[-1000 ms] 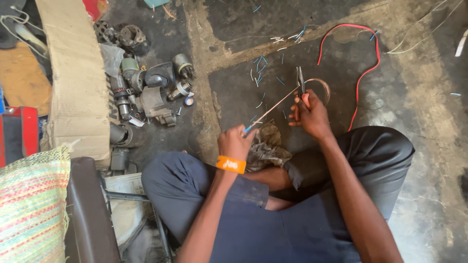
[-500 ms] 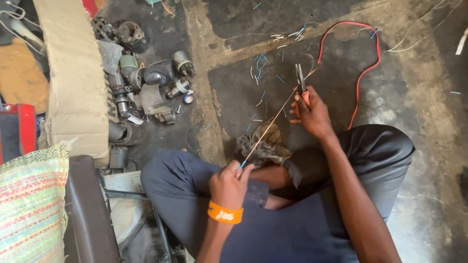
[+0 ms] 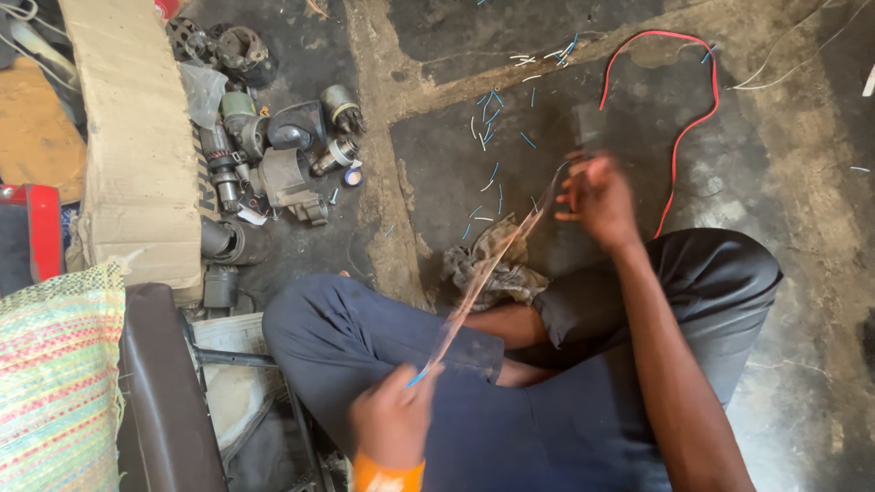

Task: The person sits on the floor and uses pliers to strip insulation from multiple copper wires. They repeatedly grip the wire ends, cut the insulation, and pull it off to expose the copper strands, discarding the insulation pieces onto the floor.

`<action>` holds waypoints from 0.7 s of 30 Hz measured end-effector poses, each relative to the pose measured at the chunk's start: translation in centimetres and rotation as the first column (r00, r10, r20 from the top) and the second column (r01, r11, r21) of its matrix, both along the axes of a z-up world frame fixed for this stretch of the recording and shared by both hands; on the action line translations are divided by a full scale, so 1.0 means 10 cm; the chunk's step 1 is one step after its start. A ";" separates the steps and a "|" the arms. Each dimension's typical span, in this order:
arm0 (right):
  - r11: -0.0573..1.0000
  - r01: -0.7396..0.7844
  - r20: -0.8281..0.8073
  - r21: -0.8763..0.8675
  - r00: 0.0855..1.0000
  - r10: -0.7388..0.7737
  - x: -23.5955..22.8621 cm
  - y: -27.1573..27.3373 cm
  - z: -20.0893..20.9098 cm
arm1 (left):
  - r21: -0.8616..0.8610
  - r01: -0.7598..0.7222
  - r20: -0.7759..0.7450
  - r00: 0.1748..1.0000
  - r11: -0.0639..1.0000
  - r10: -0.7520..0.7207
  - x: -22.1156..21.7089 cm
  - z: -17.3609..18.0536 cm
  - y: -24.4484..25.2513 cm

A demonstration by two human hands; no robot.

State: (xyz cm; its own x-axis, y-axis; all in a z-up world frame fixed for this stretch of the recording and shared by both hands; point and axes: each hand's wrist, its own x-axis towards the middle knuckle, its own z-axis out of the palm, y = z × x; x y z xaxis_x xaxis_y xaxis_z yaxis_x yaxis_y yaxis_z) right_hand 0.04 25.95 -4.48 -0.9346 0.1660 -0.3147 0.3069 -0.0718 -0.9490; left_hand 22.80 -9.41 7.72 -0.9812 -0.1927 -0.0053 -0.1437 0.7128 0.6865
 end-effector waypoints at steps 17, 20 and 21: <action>0.582 -0.808 0.232 0.093 0.586 0.777 0.31 -0.40 0.35 | 0.993 -0.120 0.117 0.985 -0.016 -0.126 -1.25 -0.39 0.26; 0.596 -0.797 0.299 0.104 0.596 0.745 0.34 -0.42 0.48 | 0.994 -0.104 0.109 0.985 0.042 -0.132 -1.53 -0.58 0.42; 0.633 -0.769 0.267 0.085 0.630 0.729 0.34 -0.44 0.54 | 0.990 -0.126 0.132 0.984 0.057 -0.120 -1.60 -0.69 0.46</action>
State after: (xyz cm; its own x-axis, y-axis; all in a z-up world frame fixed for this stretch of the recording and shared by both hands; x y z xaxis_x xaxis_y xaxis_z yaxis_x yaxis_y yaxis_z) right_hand 3.43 21.51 0.93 -0.6828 -0.4948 -0.5376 0.3502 0.4242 -0.8352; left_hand 6.79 -4.84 0.80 -0.9406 0.1116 -0.3205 -0.3176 -0.6223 0.7154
